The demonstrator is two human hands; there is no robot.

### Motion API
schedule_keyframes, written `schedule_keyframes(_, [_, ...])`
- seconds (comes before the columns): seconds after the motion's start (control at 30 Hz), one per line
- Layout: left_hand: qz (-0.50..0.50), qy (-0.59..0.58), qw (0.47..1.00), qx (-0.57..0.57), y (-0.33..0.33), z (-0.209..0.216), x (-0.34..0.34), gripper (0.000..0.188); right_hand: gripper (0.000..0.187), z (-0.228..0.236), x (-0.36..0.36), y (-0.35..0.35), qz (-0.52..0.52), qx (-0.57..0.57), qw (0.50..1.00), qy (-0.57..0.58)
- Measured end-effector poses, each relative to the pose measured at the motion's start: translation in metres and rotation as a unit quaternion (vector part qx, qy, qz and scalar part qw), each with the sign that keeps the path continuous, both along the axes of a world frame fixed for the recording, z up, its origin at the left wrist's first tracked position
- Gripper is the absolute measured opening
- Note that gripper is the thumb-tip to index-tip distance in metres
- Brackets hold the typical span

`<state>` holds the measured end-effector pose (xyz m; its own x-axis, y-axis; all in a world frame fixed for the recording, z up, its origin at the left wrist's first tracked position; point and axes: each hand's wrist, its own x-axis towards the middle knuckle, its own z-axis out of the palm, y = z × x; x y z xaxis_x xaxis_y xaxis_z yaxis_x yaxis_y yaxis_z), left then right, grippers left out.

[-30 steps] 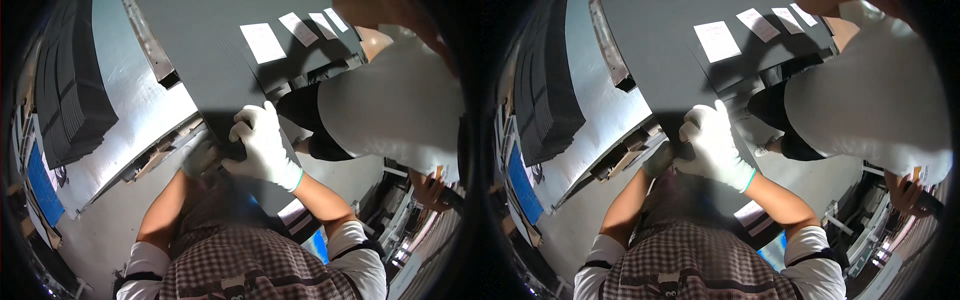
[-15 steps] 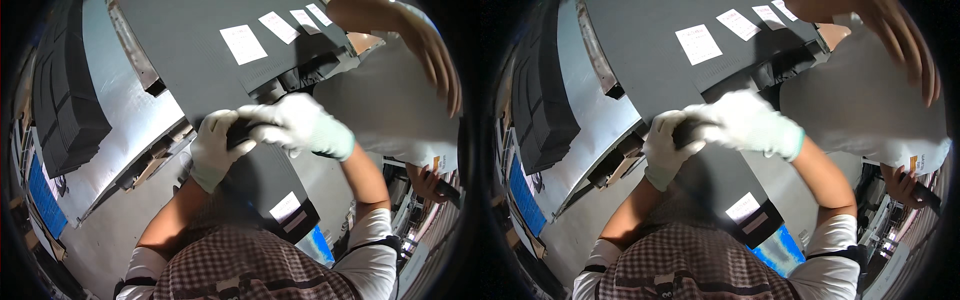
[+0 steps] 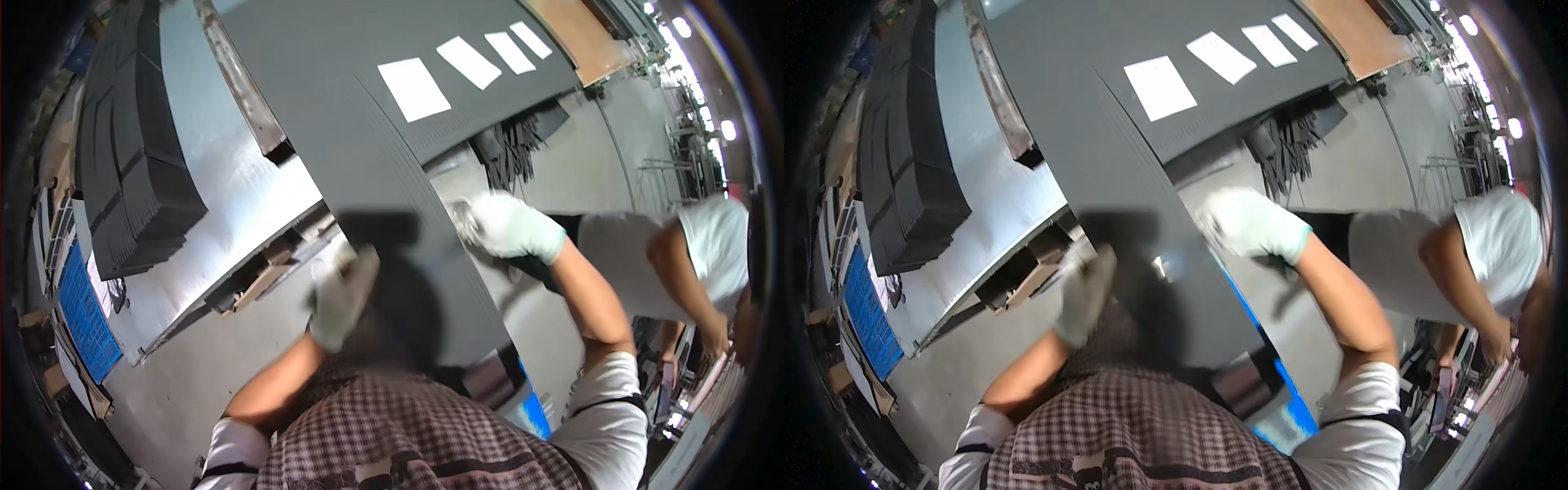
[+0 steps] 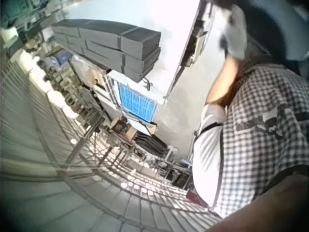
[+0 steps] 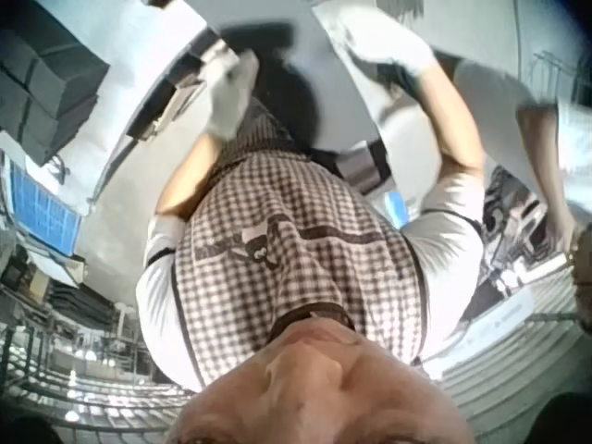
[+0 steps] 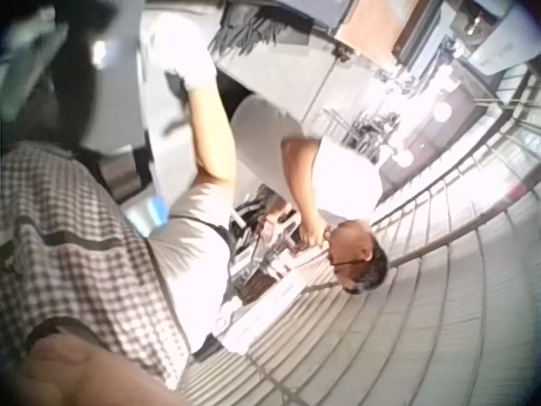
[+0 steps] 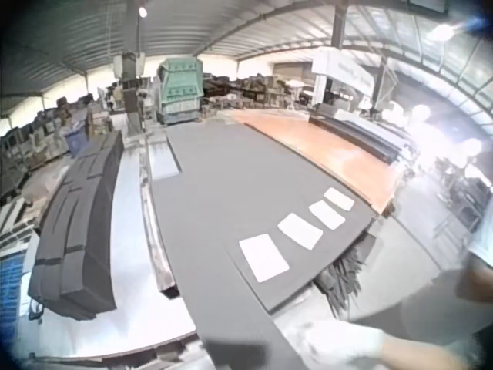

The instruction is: The worker is applying labels to foam boards and then using adhesive strips and a framing machine to process them.

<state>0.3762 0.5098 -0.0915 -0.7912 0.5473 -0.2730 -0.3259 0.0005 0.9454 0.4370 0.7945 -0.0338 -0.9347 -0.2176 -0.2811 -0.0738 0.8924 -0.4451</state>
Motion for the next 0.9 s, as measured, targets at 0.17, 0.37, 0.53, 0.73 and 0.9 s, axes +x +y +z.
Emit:
schedule_keyframes(0.17, [-0.001, 0.019, 0.999, -0.047, 0.005, 0.007, 0.001, 0.027, 0.024, -0.013, 0.017, -0.004, -0.097, 0.023, 0.995, -0.015])
schedule_keyframes(0.37, [0.048, -0.047, 0.995, 0.074, -0.009, 0.016, -0.008, 0.016, 0.035, 0.031, 0.015, -0.028, -0.098, -0.024, 0.995, 0.025])
schedule_keyframes(0.53, [-0.023, -0.062, 0.994, 0.091, 0.014, 0.071, 0.004, 0.021, 0.046, 0.086, -0.012, -0.079, 0.040, -0.243, 0.969, -0.028])
schedule_keyframes(0.73, [-0.089, -0.151, 0.984, 0.018, -0.033, 0.052, -0.009, 0.004, 0.044, 0.082, -0.044, -0.005, 0.088, -0.189, 0.976, 0.062])
schedule_keyframes(0.9, [-0.083, -0.077, 0.990, -0.087, -0.039, -0.052, -0.023, 0.019, 0.027, -0.017, -0.050, 0.044, -0.087, -0.050, 0.984, -0.146])
